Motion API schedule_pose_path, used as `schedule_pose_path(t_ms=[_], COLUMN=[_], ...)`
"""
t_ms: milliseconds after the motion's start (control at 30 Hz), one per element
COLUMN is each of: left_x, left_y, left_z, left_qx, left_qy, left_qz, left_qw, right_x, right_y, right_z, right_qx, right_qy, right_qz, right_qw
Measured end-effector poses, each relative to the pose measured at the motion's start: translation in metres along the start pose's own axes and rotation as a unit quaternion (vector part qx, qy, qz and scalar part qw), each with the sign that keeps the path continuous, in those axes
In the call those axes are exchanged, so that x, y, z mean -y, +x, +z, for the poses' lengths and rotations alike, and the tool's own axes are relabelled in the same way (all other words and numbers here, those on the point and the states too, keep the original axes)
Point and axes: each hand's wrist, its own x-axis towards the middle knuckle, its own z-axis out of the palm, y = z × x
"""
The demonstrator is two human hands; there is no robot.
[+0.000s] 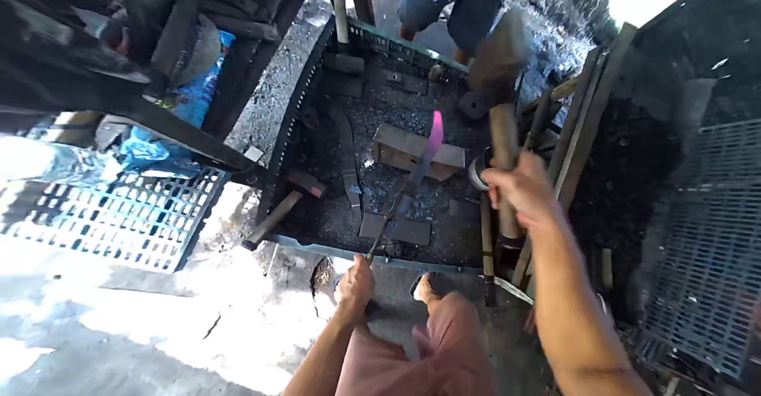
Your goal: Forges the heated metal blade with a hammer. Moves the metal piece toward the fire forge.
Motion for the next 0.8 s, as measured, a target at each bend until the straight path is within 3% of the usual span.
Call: schedule_pose_path(t_ms=[67, 133, 200, 267, 333, 367, 433, 500, 567, 633, 800], left_x=[0.005, 0.005, 0.004, 0.003, 0.001, 0.001, 0.000, 0.004, 0.004, 0.011, 0.024], left_y=[0.004, 0.006, 0.006, 0.007, 0.011, 0.014, 0.019, 0.014, 0.010, -0.001, 0.002], left_z=[0.000, -0.003, -0.006, -0.004, 0.003, 0.006, 0.010, 0.010, 0.001, 0.002, 0.002], left_qx=[0.002, 0.000, 0.000, 0.004, -0.003, -0.007, -0.007, -0.007, -0.019, -0.013, -0.006], left_qy=[0.011, 0.024, 0.028, 0.018, 0.007, 0.009, 0.029, 0.034, 0.022, 0.014, 0.017], left_qz=[0.005, 0.004, 0.002, -0.004, -0.010, -0.015, -0.024, -0.019, -0.008, -0.001, 0.011], left_qw=[1.000, 1.000, 1.000, 1.000, 1.000, 1.000, 0.999, 0.999, 1.000, 1.000, 1.000], right_x=[0.036, 0.065, 0.076, 0.056, 0.000, -0.042, -0.134, -0.172, -0.131, -0.085, 0.026], right_y=[-0.039, -0.044, -0.022, 0.014, 0.041, 0.051, 0.084, 0.120, 0.122, 0.072, -0.040], right_z=[-0.038, -0.066, -0.074, -0.055, -0.007, 0.024, 0.085, 0.112, 0.100, 0.067, -0.024], right_qx=[-0.047, -0.120, -0.212, -0.285, -0.305, -0.273, -0.153, -0.031, 0.035, 0.037, -0.030], right_qy=[-0.059, -0.133, -0.174, -0.166, -0.181, -0.207, -0.199, -0.087, 0.015, 0.037, -0.042], right_qz=[-0.100, -0.195, -0.272, -0.310, -0.242, -0.143, 0.031, 0.145, 0.177, 0.141, -0.062], right_qw=[0.992, 0.964, 0.922, 0.892, 0.903, 0.928, 0.967, 0.985, 0.983, 0.989, 0.997])
